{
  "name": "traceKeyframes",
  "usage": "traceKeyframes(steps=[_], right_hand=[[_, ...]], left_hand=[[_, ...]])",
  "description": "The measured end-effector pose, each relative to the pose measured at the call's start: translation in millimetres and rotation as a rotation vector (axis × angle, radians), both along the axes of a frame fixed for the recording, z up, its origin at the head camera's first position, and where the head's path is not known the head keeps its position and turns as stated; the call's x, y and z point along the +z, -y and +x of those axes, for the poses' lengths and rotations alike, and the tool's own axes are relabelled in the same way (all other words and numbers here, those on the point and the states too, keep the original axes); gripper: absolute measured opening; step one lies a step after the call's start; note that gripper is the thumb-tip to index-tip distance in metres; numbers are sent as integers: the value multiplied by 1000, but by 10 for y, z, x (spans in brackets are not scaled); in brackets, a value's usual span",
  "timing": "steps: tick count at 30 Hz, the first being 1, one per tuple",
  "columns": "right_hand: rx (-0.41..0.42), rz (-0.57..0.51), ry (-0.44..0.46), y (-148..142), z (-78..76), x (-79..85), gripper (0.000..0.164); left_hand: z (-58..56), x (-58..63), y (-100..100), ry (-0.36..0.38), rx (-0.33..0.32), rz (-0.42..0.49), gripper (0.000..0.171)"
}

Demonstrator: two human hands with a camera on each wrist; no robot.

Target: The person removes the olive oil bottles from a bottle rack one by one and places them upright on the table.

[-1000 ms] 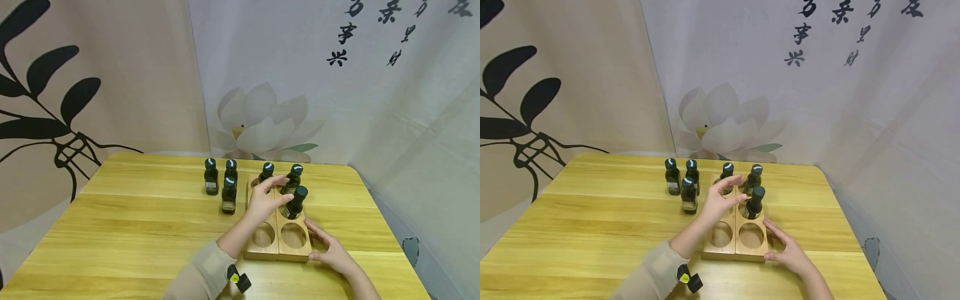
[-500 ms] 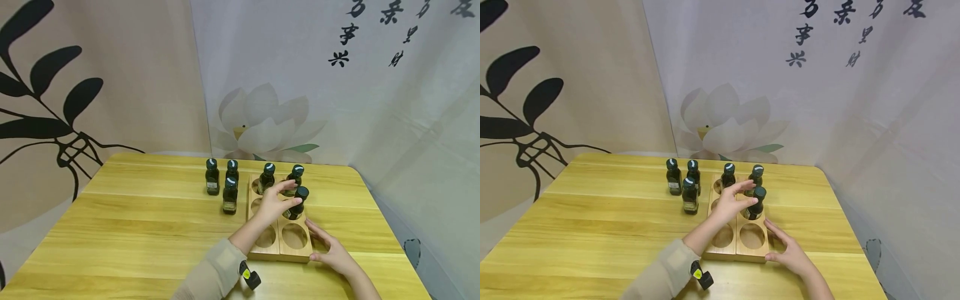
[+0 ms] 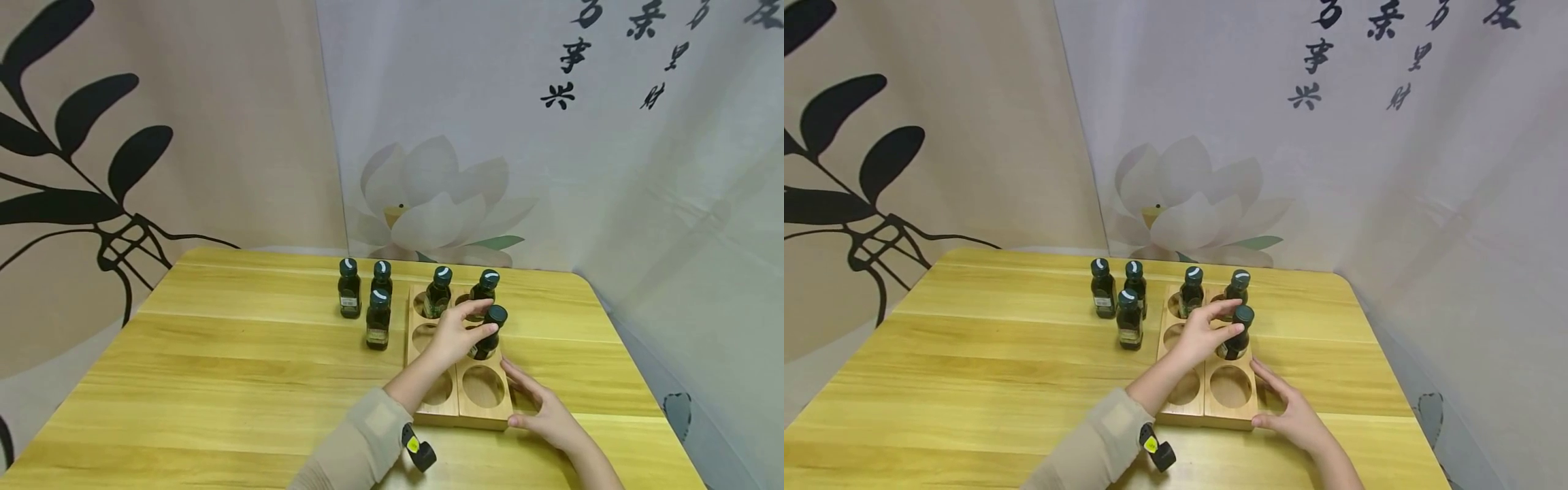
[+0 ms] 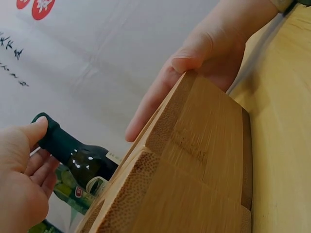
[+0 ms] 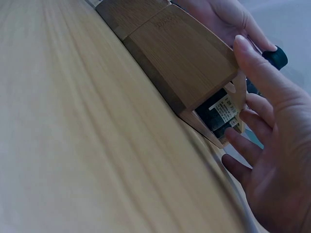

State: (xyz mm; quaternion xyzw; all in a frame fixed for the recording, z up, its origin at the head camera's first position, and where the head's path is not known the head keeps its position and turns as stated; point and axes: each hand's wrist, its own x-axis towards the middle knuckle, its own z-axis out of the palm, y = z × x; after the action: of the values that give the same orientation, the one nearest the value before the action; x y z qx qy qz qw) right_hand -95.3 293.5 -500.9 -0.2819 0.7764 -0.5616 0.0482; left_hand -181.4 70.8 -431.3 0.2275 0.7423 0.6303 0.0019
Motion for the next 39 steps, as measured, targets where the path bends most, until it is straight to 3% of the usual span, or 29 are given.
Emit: traceKeyframes(steps=[17, 30, 39], right_hand=[[-5, 8, 5, -21, -4, -22, 84], [1, 1, 3, -26, -12, -44, 84], [2, -5, -3, -27, -11, -44, 84]], left_hand=[[-42, 47, -37, -69, 40, 3, 34], [-51, 305, 31, -101, 68, 66, 36], [-16, 464, 108, -175, 69, 99, 37]])
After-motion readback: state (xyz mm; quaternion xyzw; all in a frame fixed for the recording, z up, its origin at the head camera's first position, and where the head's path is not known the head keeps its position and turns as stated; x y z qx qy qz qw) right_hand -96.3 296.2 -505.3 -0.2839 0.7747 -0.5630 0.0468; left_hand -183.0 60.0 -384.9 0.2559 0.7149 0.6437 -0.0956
